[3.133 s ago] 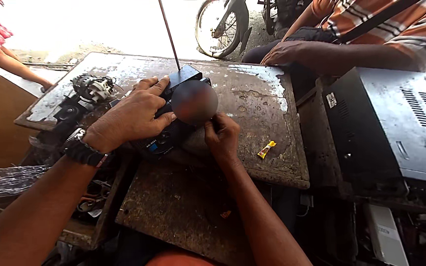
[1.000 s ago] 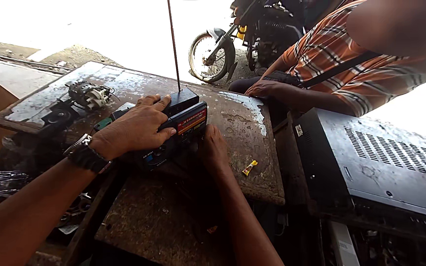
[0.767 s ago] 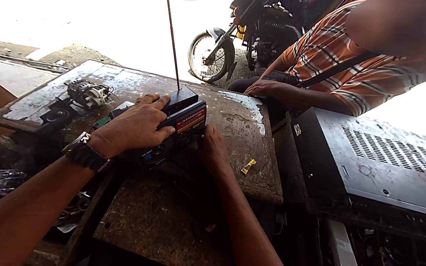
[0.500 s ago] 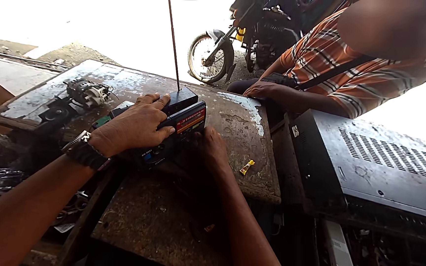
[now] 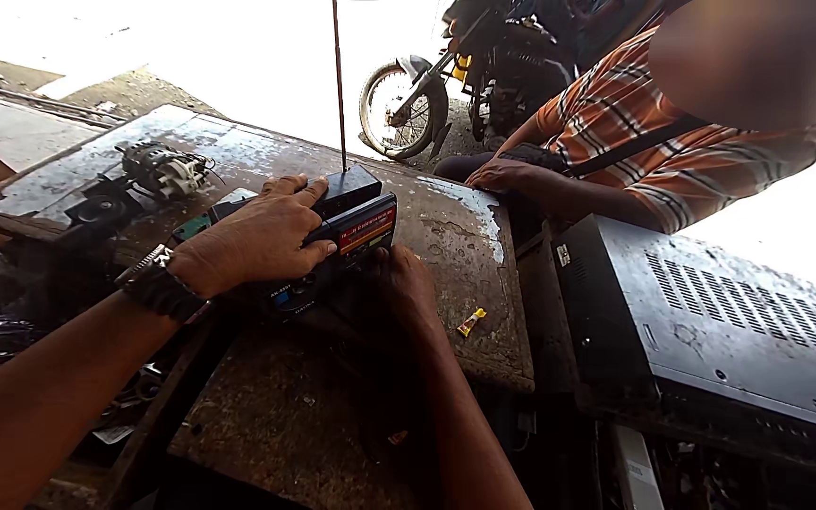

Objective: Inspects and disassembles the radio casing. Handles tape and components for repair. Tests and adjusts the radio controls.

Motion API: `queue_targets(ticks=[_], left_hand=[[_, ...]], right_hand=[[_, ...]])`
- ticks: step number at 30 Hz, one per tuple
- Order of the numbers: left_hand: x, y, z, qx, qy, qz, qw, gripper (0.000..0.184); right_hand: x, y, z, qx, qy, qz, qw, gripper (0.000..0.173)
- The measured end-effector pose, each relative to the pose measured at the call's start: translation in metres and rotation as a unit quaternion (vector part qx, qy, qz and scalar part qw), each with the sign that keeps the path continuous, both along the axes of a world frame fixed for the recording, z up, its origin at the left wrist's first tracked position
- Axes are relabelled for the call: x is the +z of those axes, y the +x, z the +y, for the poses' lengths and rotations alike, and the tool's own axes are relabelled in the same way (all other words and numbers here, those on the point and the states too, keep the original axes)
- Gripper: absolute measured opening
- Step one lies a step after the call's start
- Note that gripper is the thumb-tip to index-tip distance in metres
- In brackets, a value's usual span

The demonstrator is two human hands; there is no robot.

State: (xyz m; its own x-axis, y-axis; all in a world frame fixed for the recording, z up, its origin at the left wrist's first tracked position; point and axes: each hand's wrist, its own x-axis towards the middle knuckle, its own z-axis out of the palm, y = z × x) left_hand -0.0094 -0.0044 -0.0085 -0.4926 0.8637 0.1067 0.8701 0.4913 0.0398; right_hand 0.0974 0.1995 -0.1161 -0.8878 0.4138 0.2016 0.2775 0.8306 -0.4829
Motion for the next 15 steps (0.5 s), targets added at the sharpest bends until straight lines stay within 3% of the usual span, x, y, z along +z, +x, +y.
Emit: queue_targets(ticks=[5, 10, 15], left_hand=[[-0.0016, -0.0022, -0.0006, -0.003, 0.003, 0.002, 1.0, 0.056], [-0.002, -0.0026, -0.0008, -0.01, 0.015, 0.004, 1.0, 0.055], [-0.0017, -0.0021, -0.0007, -0.006, 0.011, -0.001, 1.0, 0.055]], right_hand=[[-0.0041, 0.0024, 0.0, -0.005, 0.009, 0.016, 1.0, 0.05], [-0.0076, 0.0016, -0.0008, 0.002, 0.04, 0.036, 0.999, 0.038], [-0.0039, 0.0015, -0.0014, 0.001, 0.022, 0.015, 1.0, 0.042]])
